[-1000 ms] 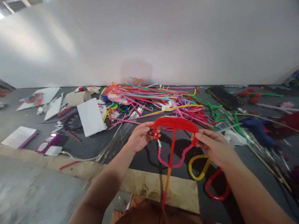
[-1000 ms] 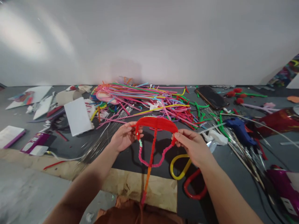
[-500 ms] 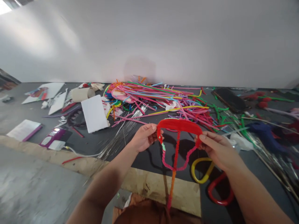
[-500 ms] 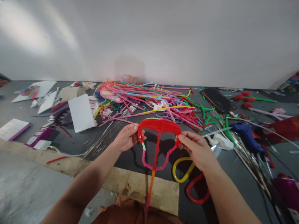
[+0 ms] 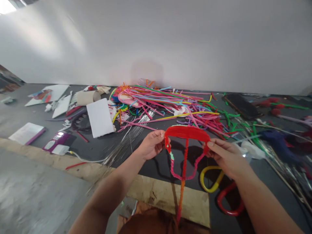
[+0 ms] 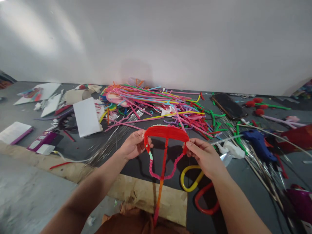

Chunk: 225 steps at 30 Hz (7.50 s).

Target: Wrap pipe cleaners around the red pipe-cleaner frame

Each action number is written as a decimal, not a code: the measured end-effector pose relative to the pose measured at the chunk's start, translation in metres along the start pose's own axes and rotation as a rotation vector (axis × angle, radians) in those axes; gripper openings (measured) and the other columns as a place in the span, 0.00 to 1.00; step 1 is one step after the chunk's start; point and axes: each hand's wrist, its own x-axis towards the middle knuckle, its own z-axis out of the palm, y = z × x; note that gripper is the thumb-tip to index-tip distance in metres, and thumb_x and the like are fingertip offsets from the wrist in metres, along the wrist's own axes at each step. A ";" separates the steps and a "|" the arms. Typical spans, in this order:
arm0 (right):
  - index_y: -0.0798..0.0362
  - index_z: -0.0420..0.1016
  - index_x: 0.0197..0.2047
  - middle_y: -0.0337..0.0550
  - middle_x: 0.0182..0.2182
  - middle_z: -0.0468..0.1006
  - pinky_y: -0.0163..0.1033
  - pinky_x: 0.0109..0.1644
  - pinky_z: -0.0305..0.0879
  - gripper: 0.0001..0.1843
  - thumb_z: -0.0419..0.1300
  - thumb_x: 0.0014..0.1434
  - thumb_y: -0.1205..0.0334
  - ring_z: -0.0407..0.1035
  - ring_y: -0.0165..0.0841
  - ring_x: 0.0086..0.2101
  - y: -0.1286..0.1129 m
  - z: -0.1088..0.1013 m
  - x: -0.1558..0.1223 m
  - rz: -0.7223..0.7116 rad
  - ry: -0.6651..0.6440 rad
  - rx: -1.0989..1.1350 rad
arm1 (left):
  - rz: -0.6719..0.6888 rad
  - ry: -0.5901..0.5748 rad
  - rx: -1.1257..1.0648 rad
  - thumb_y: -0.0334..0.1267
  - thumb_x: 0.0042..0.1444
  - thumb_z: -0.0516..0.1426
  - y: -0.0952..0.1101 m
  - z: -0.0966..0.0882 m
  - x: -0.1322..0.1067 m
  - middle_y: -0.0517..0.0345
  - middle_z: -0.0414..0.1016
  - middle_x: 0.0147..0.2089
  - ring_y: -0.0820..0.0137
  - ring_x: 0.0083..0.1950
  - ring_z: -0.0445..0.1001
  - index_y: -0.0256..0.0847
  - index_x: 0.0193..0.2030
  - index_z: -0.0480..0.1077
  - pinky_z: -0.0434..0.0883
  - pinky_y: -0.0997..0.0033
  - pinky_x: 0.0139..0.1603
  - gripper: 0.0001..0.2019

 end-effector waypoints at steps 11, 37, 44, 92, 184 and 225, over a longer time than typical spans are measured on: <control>0.50 0.74 0.25 0.41 0.25 0.72 0.36 0.28 0.62 0.12 0.67 0.47 0.51 0.63 0.30 0.25 -0.003 0.005 0.000 0.009 0.015 -0.016 | 0.020 0.022 -0.012 0.42 0.44 0.66 -0.005 0.000 0.000 0.58 0.73 0.27 0.73 0.28 0.73 0.36 0.31 0.67 0.70 0.72 0.34 0.15; 0.53 0.77 0.28 0.38 0.22 0.74 0.35 0.31 0.59 0.12 0.65 0.50 0.52 0.64 0.28 0.25 -0.007 0.000 0.000 -0.061 -0.030 -0.139 | 0.180 0.283 0.529 0.42 0.45 0.65 0.001 -0.006 0.011 0.59 0.75 0.26 0.76 0.28 0.71 0.36 0.32 0.73 0.66 0.78 0.32 0.12; 0.53 0.77 0.28 0.38 0.21 0.73 0.34 0.29 0.60 0.12 0.65 0.50 0.52 0.64 0.27 0.24 -0.008 0.003 -0.001 -0.054 -0.029 -0.011 | 0.203 0.285 0.592 0.42 0.46 0.64 0.003 -0.008 0.010 0.59 0.74 0.25 0.75 0.27 0.71 0.37 0.31 0.73 0.67 0.77 0.31 0.11; 0.53 0.73 0.31 0.39 0.25 0.73 0.32 0.32 0.62 0.10 0.58 0.58 0.56 0.65 0.28 0.27 -0.017 0.025 -0.021 -0.332 -0.093 -0.238 | 0.350 -0.716 1.695 0.33 0.58 0.53 0.050 0.088 0.035 0.63 0.76 0.36 0.65 0.59 0.62 0.44 0.34 0.71 0.38 0.54 0.64 0.05; 0.49 0.79 0.42 0.40 0.38 0.81 0.37 0.39 0.71 0.15 0.55 0.59 0.52 0.75 0.36 0.35 -0.055 -0.004 -0.031 -0.366 0.127 -0.592 | -0.261 -0.199 0.595 0.44 0.48 0.64 0.027 0.085 0.034 0.52 0.77 0.29 0.71 0.27 0.76 0.33 0.35 0.70 0.71 0.73 0.30 0.16; 0.53 0.71 0.44 0.37 0.24 0.73 0.30 0.20 0.57 0.16 0.52 0.60 0.52 0.64 0.27 0.20 -0.041 0.009 -0.028 -0.259 0.112 -0.412 | 0.501 0.087 1.693 0.39 0.58 0.53 0.014 0.096 0.021 0.58 0.78 0.37 0.69 0.39 0.76 0.43 0.40 0.71 0.68 0.71 0.42 0.07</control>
